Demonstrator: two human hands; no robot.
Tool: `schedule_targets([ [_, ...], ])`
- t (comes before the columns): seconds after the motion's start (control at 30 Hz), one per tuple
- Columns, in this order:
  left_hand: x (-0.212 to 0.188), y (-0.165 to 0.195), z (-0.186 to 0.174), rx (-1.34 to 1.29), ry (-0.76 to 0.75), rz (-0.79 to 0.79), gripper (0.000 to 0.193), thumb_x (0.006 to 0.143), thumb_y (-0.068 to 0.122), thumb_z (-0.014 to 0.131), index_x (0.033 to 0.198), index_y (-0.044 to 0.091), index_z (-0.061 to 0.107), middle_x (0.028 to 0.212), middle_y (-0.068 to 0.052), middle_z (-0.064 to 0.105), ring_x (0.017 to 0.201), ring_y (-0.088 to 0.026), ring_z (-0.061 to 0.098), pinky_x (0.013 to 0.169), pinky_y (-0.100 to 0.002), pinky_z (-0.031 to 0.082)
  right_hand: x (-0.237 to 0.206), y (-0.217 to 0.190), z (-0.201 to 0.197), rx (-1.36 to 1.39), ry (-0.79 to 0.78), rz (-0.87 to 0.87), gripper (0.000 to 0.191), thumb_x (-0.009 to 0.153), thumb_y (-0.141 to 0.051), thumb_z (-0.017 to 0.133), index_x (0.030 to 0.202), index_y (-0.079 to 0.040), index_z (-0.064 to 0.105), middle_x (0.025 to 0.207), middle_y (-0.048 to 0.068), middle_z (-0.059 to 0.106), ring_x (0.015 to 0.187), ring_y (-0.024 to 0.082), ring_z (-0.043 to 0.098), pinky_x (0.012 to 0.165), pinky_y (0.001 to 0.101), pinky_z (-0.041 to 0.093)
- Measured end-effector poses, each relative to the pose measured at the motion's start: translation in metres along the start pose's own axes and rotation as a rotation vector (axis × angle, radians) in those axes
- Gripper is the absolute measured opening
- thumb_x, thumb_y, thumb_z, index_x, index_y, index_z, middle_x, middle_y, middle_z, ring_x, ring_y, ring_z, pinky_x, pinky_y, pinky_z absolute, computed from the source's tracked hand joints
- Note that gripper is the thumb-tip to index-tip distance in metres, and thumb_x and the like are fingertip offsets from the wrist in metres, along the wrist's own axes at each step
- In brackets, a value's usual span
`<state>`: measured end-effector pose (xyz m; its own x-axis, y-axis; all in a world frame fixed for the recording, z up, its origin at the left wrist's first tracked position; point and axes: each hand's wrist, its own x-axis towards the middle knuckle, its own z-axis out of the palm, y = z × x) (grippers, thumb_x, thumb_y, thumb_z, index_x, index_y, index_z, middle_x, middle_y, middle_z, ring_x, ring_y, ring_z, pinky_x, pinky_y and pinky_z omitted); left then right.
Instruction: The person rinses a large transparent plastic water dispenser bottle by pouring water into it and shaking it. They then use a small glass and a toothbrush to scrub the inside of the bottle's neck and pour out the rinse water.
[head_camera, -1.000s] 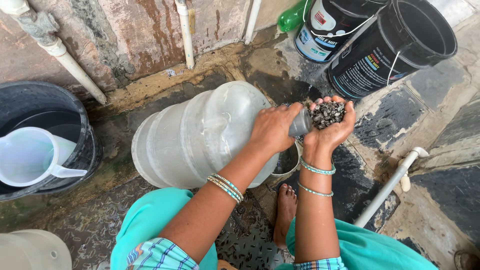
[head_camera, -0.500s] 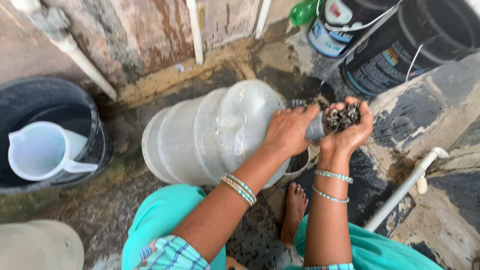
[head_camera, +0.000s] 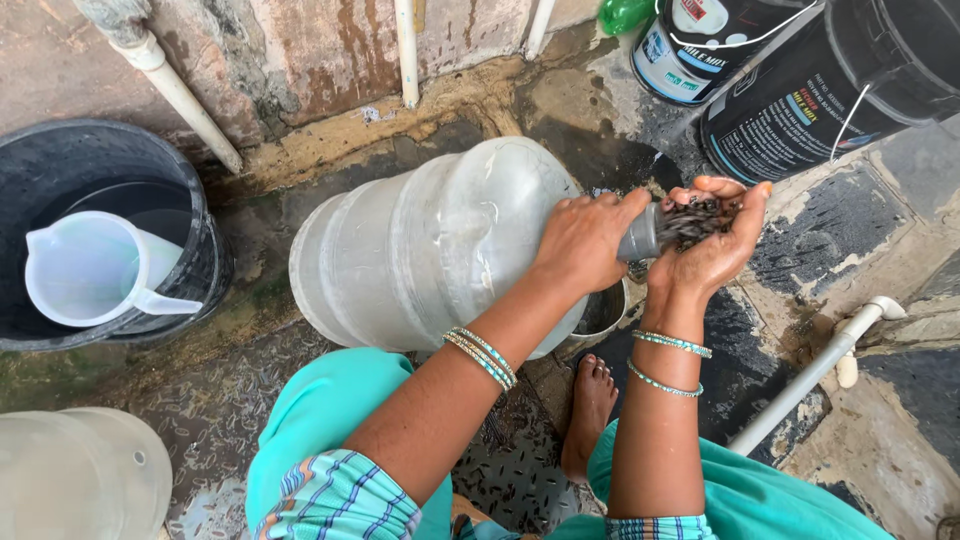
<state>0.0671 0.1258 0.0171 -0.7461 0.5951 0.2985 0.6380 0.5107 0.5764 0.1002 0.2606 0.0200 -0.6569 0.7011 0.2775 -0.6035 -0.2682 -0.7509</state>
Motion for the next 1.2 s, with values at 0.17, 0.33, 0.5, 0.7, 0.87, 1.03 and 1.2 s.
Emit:
schedule_targets([
  [0.17,-0.002,-0.005,-0.005,-0.002,0.026,0.006,0.081,0.061,0.018,0.090,0.130,0.016,0.048,0.110,-0.011,0.069,0.108,-0.035,0.066,0.092,-0.050,0.049,-0.004,-0.002,0.009,-0.048,-0.069,0.018,0.049,0.114,-0.045,0.043,0.099,-0.002,0.062,0.082,0.010,0.061,0.078,0.022,0.064,0.074,0.0350,0.054],
  [0.33,-0.002,-0.006,-0.018,0.014,-0.017,-0.032,0.077,0.062,0.020,0.089,0.128,0.017,0.048,0.109,-0.009,0.069,0.108,-0.033,0.067,0.095,-0.049,0.049,-0.010,-0.003,0.020,-0.059,-0.205,-0.055,0.058,0.111,-0.047,0.039,0.096,0.003,0.066,0.085,0.012,0.065,0.079,0.023,0.065,0.079,0.0369,0.056],
  [0.5,-0.008,-0.011,-0.025,-0.006,0.023,-0.007,0.084,0.062,0.022,0.090,0.134,0.017,0.046,0.110,-0.010,0.069,0.107,-0.033,0.067,0.093,-0.047,0.050,-0.010,0.002,0.023,-0.037,-0.159,-0.025,0.063,0.109,-0.053,0.039,0.093,0.002,0.063,0.085,0.015,0.066,0.075,0.025,0.064,0.080,0.0405,0.059],
  [0.7,-0.011,-0.018,-0.034,-0.009,0.034,-0.004,0.085,0.062,0.025,0.090,0.135,0.018,0.046,0.110,-0.011,0.069,0.107,-0.033,0.067,0.092,-0.048,0.050,-0.009,0.003,0.032,-0.139,-0.154,-0.028,0.071,0.107,-0.064,0.036,0.097,0.001,0.064,0.073,0.009,0.059,0.068,0.021,0.062,0.071,0.0377,0.058],
  [0.87,-0.018,-0.023,-0.042,-0.028,0.092,0.018,0.084,0.061,0.027,0.089,0.133,0.017,0.047,0.108,-0.010,0.070,0.105,-0.033,0.068,0.090,-0.048,0.050,-0.017,-0.001,0.047,-0.070,-0.165,0.032,0.071,0.102,-0.065,0.036,0.096,-0.001,0.065,0.070,0.009,0.059,0.065,0.020,0.062,0.071,0.0387,0.060],
  [1.03,-0.023,-0.026,-0.046,-0.067,0.138,0.046,0.078,0.064,0.036,0.090,0.127,0.016,0.050,0.105,-0.012,0.070,0.101,-0.036,0.068,0.088,-0.050,0.051,0.005,-0.003,0.039,0.191,-0.023,0.241,0.062,0.106,-0.058,0.039,0.092,-0.004,0.065,0.068,0.004,0.058,0.065,0.020,0.060,0.072,0.0388,0.059],
  [1.2,-0.023,-0.030,-0.053,-0.107,0.128,0.025,0.080,0.057,0.032,0.090,0.126,0.016,0.053,0.105,-0.011,0.070,0.100,-0.035,0.069,0.085,-0.049,0.052,0.035,0.026,-0.013,0.465,0.091,0.444,0.051,0.115,-0.044,0.047,0.091,-0.004,0.067,0.064,0.002,0.054,0.059,0.015,0.055,0.068,0.0329,0.056],
])
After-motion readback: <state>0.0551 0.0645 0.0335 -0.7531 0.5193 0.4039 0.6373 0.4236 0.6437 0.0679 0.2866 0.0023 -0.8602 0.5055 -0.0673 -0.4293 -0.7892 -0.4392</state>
